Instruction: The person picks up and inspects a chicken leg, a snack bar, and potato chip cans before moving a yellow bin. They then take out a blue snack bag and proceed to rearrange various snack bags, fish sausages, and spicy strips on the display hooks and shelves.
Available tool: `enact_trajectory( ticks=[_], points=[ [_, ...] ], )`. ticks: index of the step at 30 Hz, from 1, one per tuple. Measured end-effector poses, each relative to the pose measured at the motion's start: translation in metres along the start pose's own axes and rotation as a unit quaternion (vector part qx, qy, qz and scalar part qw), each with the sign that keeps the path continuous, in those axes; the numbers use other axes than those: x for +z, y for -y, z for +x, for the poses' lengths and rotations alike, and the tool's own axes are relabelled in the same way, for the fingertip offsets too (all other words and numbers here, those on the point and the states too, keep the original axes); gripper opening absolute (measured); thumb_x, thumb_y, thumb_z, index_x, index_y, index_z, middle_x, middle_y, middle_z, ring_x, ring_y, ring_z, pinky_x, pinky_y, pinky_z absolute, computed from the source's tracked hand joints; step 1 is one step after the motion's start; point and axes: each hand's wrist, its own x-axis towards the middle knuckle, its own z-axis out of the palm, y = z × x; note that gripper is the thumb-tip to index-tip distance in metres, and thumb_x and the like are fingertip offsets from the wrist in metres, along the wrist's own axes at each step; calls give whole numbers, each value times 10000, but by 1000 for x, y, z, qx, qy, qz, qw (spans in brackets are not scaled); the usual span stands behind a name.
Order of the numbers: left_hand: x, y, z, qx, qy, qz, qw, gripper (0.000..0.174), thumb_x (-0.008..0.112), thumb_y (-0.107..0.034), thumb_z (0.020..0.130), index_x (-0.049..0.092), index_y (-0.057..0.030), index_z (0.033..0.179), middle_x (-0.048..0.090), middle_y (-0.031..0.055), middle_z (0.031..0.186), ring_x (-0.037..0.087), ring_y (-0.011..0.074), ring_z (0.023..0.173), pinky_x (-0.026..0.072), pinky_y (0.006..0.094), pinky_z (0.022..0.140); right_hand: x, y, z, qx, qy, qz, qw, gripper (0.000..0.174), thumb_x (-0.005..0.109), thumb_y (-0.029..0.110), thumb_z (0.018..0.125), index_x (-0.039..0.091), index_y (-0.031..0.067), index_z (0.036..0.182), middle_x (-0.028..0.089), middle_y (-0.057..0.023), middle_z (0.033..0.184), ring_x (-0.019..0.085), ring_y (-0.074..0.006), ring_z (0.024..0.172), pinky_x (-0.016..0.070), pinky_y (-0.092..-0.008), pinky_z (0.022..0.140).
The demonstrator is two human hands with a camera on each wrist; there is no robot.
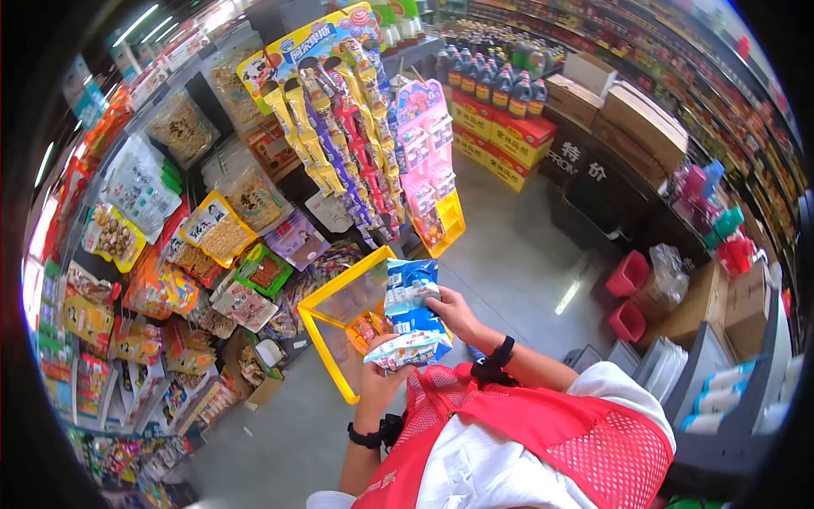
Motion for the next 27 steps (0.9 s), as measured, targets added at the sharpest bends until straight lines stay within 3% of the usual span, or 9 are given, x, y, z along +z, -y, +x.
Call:
enact_trajectory(
  ticks=[2,3,6,8,13,18,19,23,27],
  points=[
    [24,5,21,54,-26,6,998,597,824,-2,717,526,-47,1232,586,94,1201,579,204,1141,491,335,970,-23,16,14,82,3,199,976,295,560,112,953,555,-6,1224,655,-101,1148,664,-214,967,547,-328,845],
    [36,4,33,81,-38,12,996,560,821,-1,718,547,-49,1203,596,96,1190,577,206,1143,488,339,976,-48,14,25,100,50,226,968,357,561,181,966,512,2,1272,613,-122,1235,633,-276,1073,526,-407,933],
    [79,-5,71,146,16,39,988,528,806,14,717,550,-61,1173,594,117,1205,569,223,1156,474,359,999,-90,54,32,187,95,408,889,474,543,341,981,496,-6,1301,585,-162,1287,582,-329,1164,466,-460,1013],
    [109,-15,89,126,25,2,992,523,817,-38,718,552,-65,1168,579,137,1236,562,239,1171,470,387,1006,-123,59,42,239,122,462,845,704,501,597,932,503,12,1323,544,-205,1348,531,-371,1233,403,-518,1066],
    [142,-12,120,114,-21,-167,979,565,837,-125,733,521,-73,1198,581,132,1228,577,246,1159,483,409,998,-180,62,79,185,50,507,841,821,465,706,885,503,24,1341,570,-206,1304,543,-385,1195,387,-537,1066],
    [117,3,94,69,-174,-346,919,486,769,-225,830,527,-110,1235,604,67,1213,610,244,1106,500,464,963,-200,93,110,136,76,550,821,819,524,648,893,401,16,1400,496,-175,1389,455,-357,1290,331,-531,1101],
    [116,8,86,115,-173,-307,929,401,635,-328,937,521,-124,1263,610,52,1207,603,244,1113,491,492,956,-201,97,114,140,78,536,829,802,533,638,894,407,25,1395,505,-171,1378,461,-350,1285,335,-525,1097],
    [105,20,74,132,-210,-340,907,447,453,-462,1003,518,-143,1310,603,50,1263,578,239,1179,452,503,1015,-174,136,109,78,116,442,886,653,546,546,927,430,85,1375,537,-122,1346,488,-292,1266,357,-480,1077],
    [97,31,82,131,-335,-323,875,402,458,-368,1024,539,-108,1320,595,60,1294,586,217,1154,459,472,994,-153,167,108,-25,110,361,926,541,529,428,964,413,104,1382,525,-87,1369,497,-263,1266,358,-474,1082]
  ],
)
